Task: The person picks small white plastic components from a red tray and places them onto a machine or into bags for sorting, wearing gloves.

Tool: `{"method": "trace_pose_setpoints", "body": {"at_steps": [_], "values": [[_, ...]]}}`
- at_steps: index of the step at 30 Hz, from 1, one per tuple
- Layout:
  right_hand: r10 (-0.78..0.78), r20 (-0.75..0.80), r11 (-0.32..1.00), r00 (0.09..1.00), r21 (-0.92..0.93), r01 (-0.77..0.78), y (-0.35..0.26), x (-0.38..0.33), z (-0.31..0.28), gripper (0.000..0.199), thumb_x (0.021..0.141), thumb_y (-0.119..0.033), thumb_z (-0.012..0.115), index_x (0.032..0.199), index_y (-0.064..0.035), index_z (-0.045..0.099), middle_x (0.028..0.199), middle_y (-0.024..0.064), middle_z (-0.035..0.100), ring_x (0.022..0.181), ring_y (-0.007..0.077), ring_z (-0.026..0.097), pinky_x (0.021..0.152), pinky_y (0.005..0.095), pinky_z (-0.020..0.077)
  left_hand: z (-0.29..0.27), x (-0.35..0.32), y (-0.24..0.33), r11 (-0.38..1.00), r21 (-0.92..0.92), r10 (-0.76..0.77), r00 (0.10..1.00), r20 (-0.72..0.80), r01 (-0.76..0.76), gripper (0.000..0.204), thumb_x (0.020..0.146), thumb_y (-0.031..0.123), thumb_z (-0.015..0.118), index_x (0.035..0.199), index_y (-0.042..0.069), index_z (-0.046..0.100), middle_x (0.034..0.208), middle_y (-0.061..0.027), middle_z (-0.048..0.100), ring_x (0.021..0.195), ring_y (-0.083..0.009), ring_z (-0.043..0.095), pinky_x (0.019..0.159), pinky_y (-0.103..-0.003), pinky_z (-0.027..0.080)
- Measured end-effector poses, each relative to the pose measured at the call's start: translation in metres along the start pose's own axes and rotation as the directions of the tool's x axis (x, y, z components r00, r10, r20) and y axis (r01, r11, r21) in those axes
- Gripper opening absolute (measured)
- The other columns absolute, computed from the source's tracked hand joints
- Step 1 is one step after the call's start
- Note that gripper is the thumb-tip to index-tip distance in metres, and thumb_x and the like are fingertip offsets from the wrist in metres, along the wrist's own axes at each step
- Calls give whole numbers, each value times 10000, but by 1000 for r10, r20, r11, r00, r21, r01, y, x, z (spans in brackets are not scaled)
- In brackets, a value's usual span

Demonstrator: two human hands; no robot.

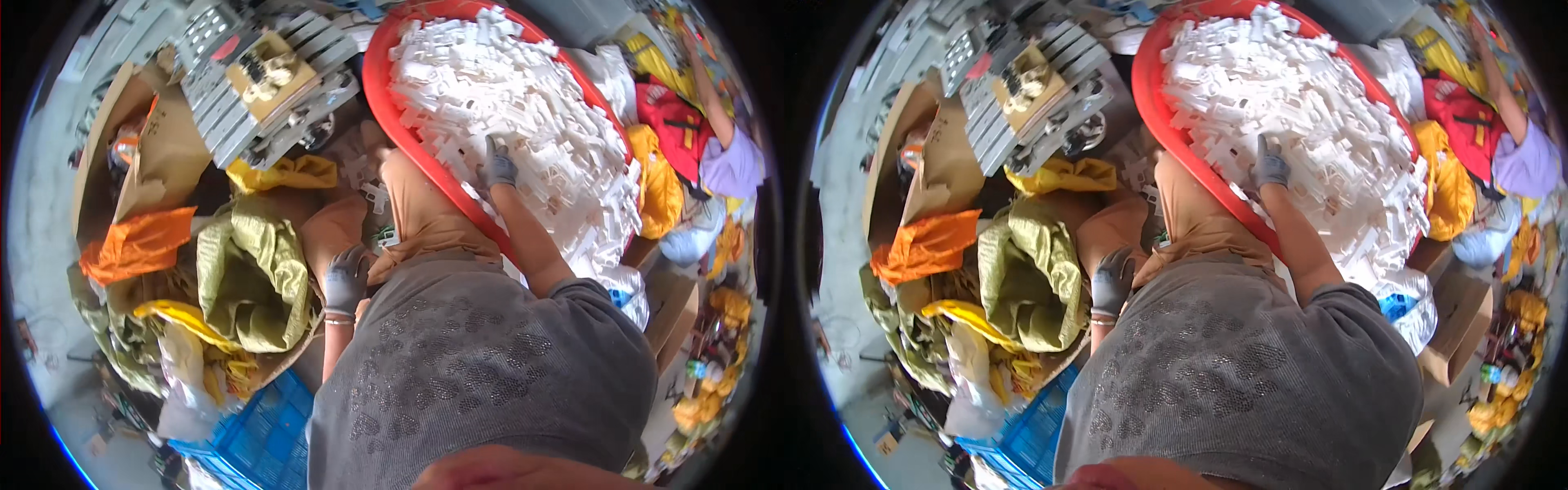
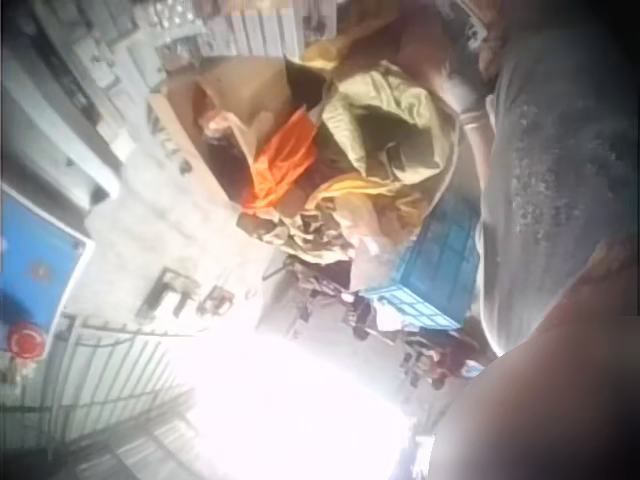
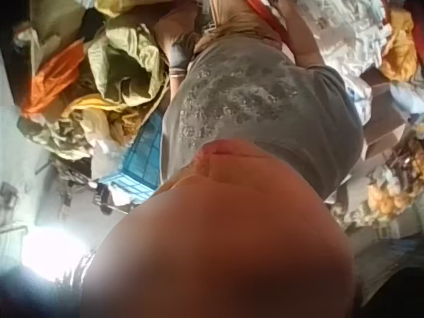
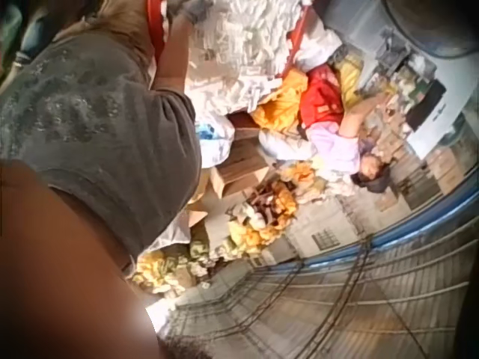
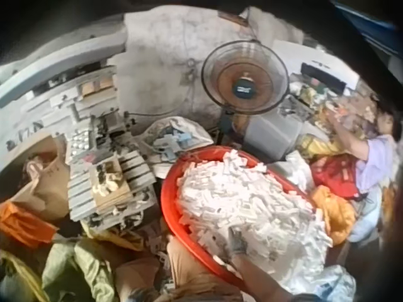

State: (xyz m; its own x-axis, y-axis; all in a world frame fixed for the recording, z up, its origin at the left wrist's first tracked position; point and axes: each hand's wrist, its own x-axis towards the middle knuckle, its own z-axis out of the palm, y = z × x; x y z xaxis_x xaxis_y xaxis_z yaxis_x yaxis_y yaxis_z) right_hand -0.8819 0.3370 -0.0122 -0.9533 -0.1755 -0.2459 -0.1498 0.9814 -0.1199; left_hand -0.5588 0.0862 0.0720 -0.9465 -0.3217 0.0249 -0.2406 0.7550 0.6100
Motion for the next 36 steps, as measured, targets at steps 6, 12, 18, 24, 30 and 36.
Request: {"method": "trace_pose_setpoints", "body": {"at_steps": [6, 12, 18, 24, 30, 36], "values": [[-15, -29, 995, 999, -99, 12, 8, -7, -4, 823, 714, -329, 709, 1413, -228, 287, 1218, 181, 472, 1030, 344, 564, 842, 448, 469, 2, -20, -14, 998, -29, -45, 998, 46, 46, 249, 863, 198, 540, 1031, 36, 627, 987, -171, 639, 902, -352, 598, 794, -416, 475], [-24, -47, 996, 999, 84, 28, 18, -17, -13, 647, 777, -270, 618, 1360, -178, 356, 1146, 153, 533, 978, 328, 578, 806, 432, 478, 20, -31, -30, 988, -72, -129, 985, 114, 138, 274, 852, 218, 526, 1051, 56, 622, 1024, -156, 637, 933, -332, 588, 849, -420, 442], [-9, -194, 44, 981, 980, 194, -1, -36, -102, 462, 854, -20, 568, 1302, -65, 463, 1012, -14, 529, 857, 98, 491, 749, 251, 455, 34, -37, -47, 985, -130, -113, 993, 19, 114, 244, 856, 227, 533, 1003, 63, 637, 983, -160, 645, 906, -344, 598, 824, -419, 456], [-746, -500, 217, 441, 443, 870, -160, -42, -244, 468, 856, -45, 539, 1316, -74, 463, 1206, 102, 535, 1103, 215, 522, 943, 311, 420, 31, -25, -47, 992, -101, -79, 997, 3, 79, 257, 858, 213, 527, 1009, 33, 629, 948, -169, 646, 887, -345, 598, 791, -414, 462], [-935, -353, 33, 29, -5, 999, -257, 6, -268, 487, 818, -87, 570, 1296, -160, 507, 1176, 115, 524, 1082, 281, 523, 961, 362, 404, 21, -47, -33, 984, -98, -155, 987, -34, 151, 261, 856, 195, 531, 1041, 39, 629, 973, -164, 648, 897, -343, 600, 796, -412, 465], [-985, -171, 22, 10, -70, 997, -266, 19, -288, 473, 800, -156, 579, 1269, -198, 540, 1157, 153, 547, 1058, 306, 527, 925, 410, 408, 27, -44, -36, 989, -87, -117, 991, 69, 122, 283, 866, 217, 510, 1049, 26, 610, 1058, -156, 623, 970, -342, 564, 848, -431, 433]]}}
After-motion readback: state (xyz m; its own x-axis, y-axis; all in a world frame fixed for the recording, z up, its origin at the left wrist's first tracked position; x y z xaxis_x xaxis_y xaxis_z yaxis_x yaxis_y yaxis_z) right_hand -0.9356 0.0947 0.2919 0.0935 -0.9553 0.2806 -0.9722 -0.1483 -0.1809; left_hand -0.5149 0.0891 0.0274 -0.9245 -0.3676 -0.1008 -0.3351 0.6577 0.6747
